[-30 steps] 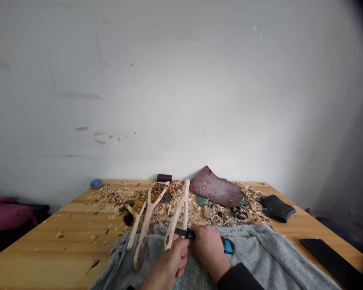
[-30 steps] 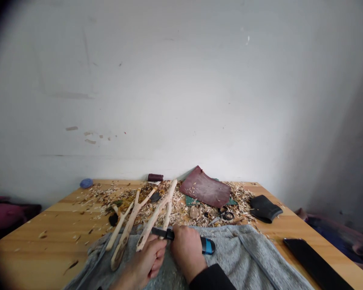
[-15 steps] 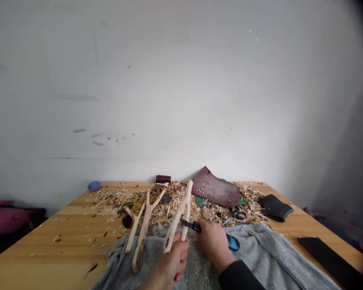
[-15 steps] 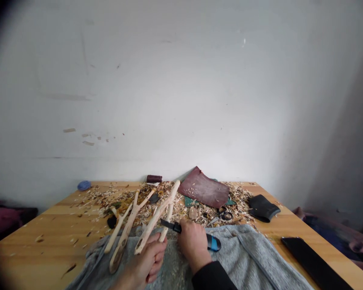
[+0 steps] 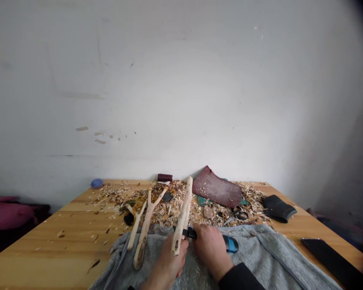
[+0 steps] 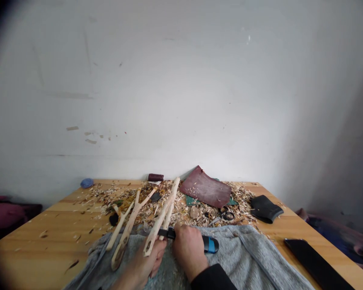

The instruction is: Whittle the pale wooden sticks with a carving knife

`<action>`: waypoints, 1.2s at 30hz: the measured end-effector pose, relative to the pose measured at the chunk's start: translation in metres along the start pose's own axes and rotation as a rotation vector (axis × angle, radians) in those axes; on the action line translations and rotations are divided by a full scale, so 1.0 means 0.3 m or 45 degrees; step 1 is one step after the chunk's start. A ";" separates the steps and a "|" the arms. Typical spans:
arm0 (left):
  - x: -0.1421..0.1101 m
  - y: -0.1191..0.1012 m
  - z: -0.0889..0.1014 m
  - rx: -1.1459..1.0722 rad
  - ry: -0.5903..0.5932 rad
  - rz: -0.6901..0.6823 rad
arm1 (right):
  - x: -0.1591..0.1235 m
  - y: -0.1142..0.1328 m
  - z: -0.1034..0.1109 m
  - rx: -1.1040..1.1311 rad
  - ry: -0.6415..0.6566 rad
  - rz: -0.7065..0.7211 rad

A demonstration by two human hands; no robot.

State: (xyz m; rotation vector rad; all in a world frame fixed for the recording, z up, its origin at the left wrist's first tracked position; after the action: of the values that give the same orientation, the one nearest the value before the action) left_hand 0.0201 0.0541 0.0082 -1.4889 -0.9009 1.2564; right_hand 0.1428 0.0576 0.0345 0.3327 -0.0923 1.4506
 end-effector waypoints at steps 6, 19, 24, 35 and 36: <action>-0.006 0.008 -0.018 -0.116 0.167 0.107 | 0.030 -0.052 -0.004 -0.038 -0.034 -0.082; -0.016 -0.001 -0.037 -0.217 0.266 0.242 | 0.043 -0.131 0.031 -0.037 -0.143 -0.188; -0.006 -0.001 -0.027 -0.182 0.193 0.211 | 0.014 -0.042 0.030 0.013 -0.056 0.001; 0.001 0.025 -0.021 -0.034 0.136 0.052 | 0.005 -0.032 0.010 -0.027 -0.012 -0.083; 0.000 0.024 -0.020 -0.033 0.129 0.062 | 0.009 -0.033 0.007 -0.035 -0.019 -0.084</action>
State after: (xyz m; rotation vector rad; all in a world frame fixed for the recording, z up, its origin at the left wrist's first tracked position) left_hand 0.0258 0.0508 0.0013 -1.5890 -0.8215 1.1972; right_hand 0.1530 0.0588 0.0355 0.3210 -0.1120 1.3808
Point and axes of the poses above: each hand's wrist, its own x-axis towards the middle knuckle, its own z-axis out of the back of the hand, y = z × x, the point moved 6 cm from there along x, towards the middle knuckle, and after that the axes turned 5 degrees about -y, right-handed, at the moved point
